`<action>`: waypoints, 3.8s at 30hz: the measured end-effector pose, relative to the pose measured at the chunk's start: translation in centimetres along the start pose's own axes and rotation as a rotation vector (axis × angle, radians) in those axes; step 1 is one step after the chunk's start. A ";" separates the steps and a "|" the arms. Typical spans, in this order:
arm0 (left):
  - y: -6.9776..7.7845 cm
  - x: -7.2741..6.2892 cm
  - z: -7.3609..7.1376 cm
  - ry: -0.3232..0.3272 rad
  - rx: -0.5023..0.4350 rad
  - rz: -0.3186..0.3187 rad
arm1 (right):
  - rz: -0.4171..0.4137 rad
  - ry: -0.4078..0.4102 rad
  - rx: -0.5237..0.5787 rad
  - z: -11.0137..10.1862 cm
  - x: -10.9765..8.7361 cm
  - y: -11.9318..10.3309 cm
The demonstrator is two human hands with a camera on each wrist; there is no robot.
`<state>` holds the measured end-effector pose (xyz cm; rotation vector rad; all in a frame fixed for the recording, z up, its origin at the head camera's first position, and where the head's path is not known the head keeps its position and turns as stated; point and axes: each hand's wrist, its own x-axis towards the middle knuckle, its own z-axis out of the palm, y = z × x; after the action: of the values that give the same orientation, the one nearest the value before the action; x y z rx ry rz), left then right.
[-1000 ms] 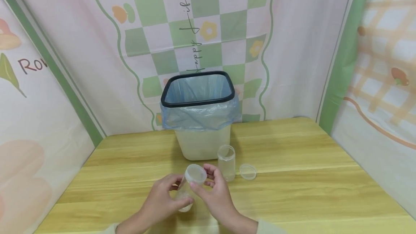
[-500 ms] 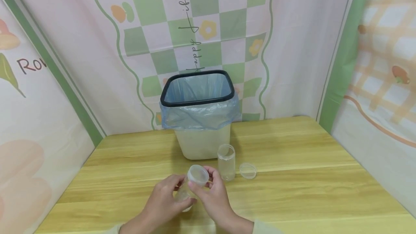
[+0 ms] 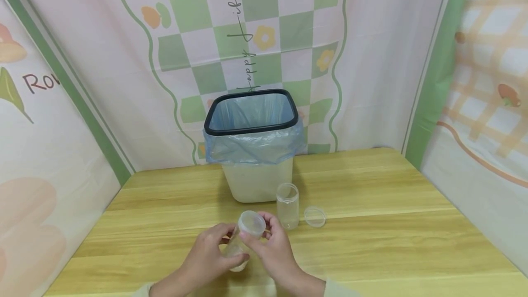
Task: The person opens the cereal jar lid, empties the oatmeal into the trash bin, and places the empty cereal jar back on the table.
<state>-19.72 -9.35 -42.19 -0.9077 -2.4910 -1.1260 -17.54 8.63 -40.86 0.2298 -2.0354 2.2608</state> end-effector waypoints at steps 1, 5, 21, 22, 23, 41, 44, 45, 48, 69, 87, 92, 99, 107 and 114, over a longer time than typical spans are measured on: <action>-0.1 0.0 0.0 -0.014 -0.051 -0.016 | -0.007 -0.016 -0.001 -0.2 0.0 0.0; -0.7 0.3 -0.3 -0.070 -0.245 -0.083 | -0.034 -0.103 -0.018 -1.2 0.4 0.1; -2.4 1.2 -1.6 -0.363 -0.587 -0.208 | -0.119 -0.580 0.075 -4.2 2.5 0.6; -2.5 1.2 -1.7 -0.370 -0.589 -0.206 | -0.109 -0.597 0.079 -4.3 2.5 0.6; -2.4 1.2 -1.7 -0.374 -0.588 -0.206 | -0.099 -0.611 0.083 -4.3 2.6 0.6; -1.2 0.9 -0.8 -0.140 -0.385 -0.154 | -0.053 -0.126 0.032 -1.3 0.4 -0.2; -0.9 0.8 -0.3 -0.074 -0.330 -0.115 | -0.057 -0.023 0.054 -0.4 0.0 -0.4; -0.8 0.7 -0.2 -0.053 -0.310 -0.103 | -0.061 0.004 0.057 -0.1 -0.1 -0.4; -0.6 0.6 0.2 -0.002 -0.232 -0.068 | -0.065 0.063 0.058 0.5 -0.3 -0.4; -0.5 0.0 0.6 0.012 -0.134 -0.014 | 0.019 0.094 0.040 0.6 -0.3 -0.3; -2.6 1.5 -1.3 -0.347 -0.561 -0.059 | -0.094 -0.372 0.109 -3.2 0.9 0.1; -2.9 1.6 -1.4 -0.428 -0.601 -0.076 | -0.107 -0.520 0.167 -3.9 1.2 0.2; -3.1 1.5 -1.4 -0.434 -0.590 -0.076 | -0.119 -0.575 0.183 -4.1 1.4 0.4; -2.2 1.3 -1.2 -0.283 -0.508 -0.137 | -0.059 -0.359 0.114 -3.0 0.9 -0.3; -1.2 0.8 -0.4 -0.058 -0.312 -0.112 | -0.029 -0.070 0.067 -0.9 -0.1 -0.8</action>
<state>-21.11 -9.87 -42.24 -0.8975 -2.4808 -1.5795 -17.31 9.57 -40.23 0.3458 -1.9775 2.3376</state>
